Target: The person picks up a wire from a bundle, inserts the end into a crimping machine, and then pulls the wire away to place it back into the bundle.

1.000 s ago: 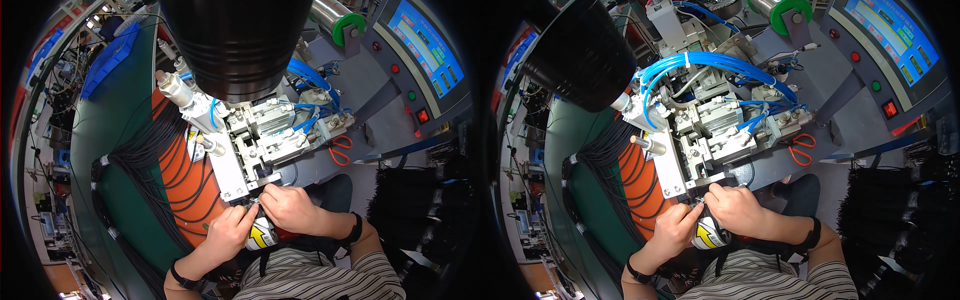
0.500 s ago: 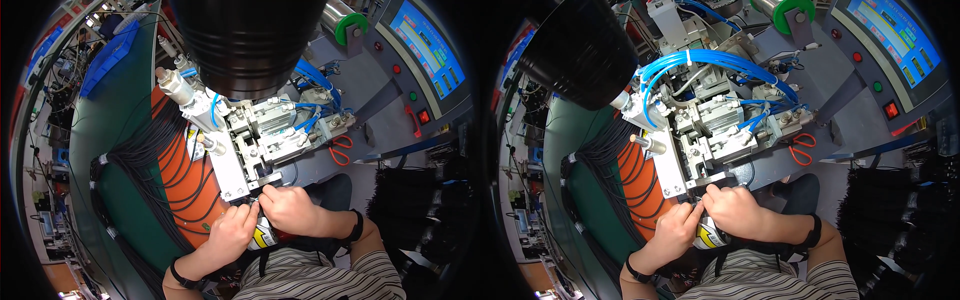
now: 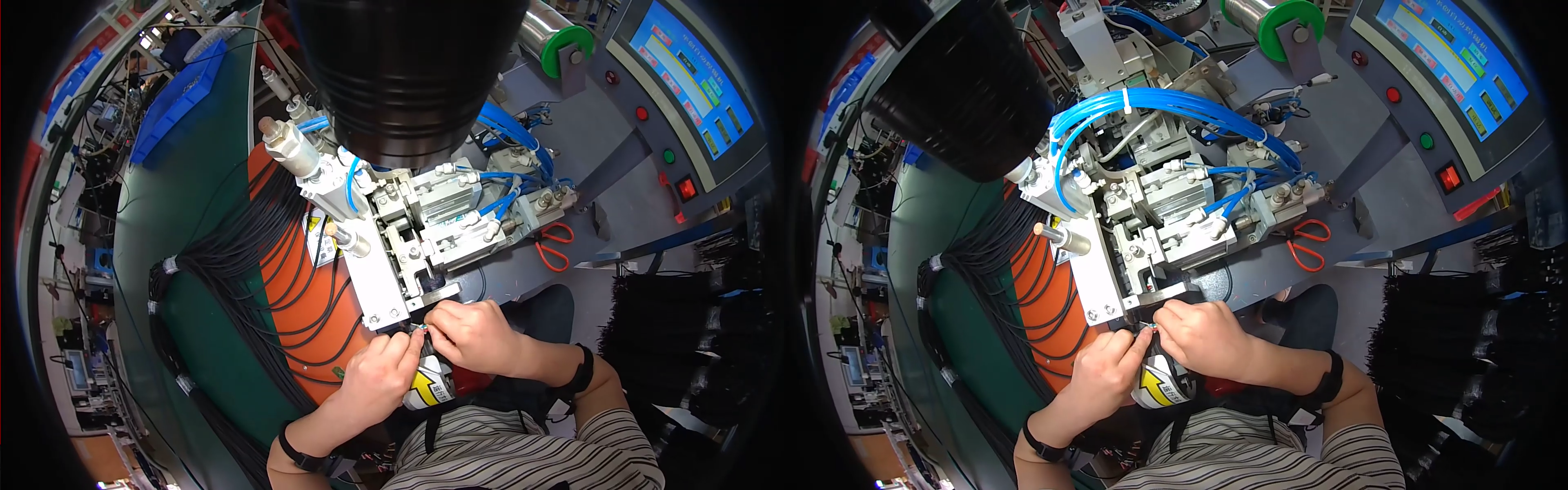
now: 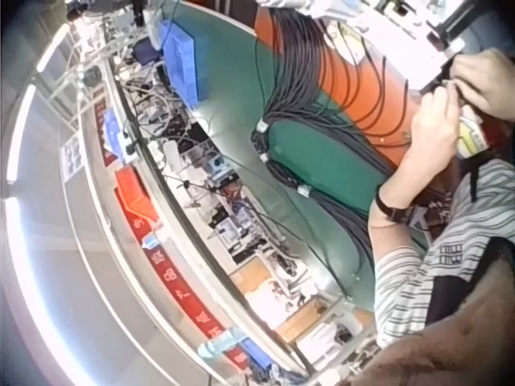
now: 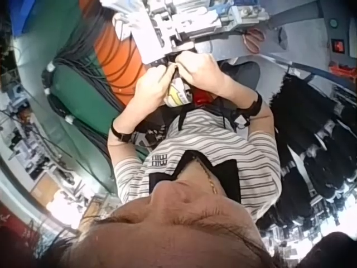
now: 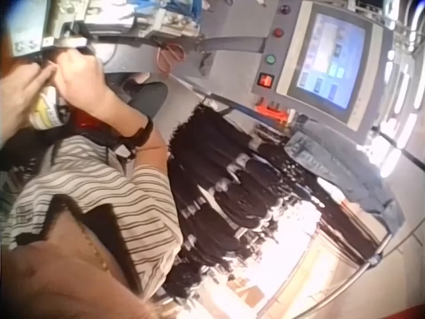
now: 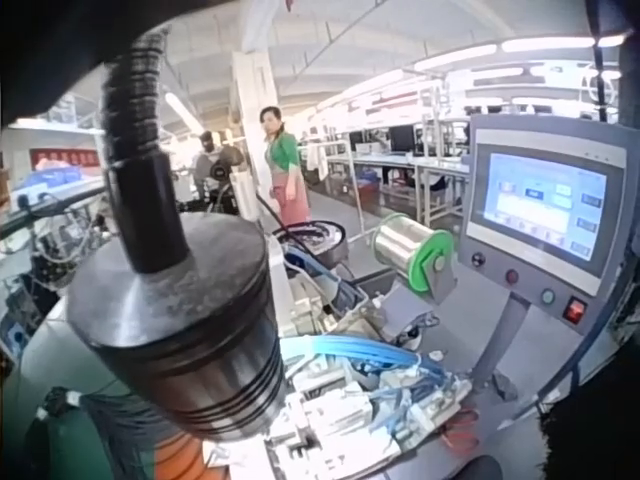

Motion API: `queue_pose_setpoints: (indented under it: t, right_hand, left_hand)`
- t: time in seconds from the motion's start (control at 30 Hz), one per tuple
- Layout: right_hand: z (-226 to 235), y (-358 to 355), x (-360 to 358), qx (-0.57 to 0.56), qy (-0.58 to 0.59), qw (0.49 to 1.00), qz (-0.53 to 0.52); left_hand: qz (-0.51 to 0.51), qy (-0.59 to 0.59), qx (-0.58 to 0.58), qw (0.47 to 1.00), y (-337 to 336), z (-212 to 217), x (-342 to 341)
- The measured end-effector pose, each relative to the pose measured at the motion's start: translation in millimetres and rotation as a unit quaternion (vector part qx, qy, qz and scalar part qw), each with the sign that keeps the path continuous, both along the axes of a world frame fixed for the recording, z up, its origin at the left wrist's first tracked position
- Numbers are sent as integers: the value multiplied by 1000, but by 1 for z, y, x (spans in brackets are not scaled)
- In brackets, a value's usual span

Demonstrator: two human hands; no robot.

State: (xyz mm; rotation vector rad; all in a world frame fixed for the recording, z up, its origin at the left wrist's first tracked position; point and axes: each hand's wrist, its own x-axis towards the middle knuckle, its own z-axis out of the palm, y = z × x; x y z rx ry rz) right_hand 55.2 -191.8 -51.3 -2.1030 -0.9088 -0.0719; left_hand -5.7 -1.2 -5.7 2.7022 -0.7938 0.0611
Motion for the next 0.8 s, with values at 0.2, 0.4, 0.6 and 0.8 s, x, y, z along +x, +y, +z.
queue_pose_setpoints:
  t: [0.2,0.4,0.6,0.8]
  right_hand:
    - [-9,-3,-1,98,132,986,-14]
    - [-8,-7,-4,106,155,982,-20]
    - [7,-4,-38,231,78,969,-51]
    - [-20,51,-128,76,145,936,312]
  left_hand:
    - [8,-23,-16,1000,6,-2,2]
    - [77,-93,-12,993,31,-5,-20]
    - [97,19,-175,979,37,34,-29]
    - [-197,221,-686,665,5,163,-73]
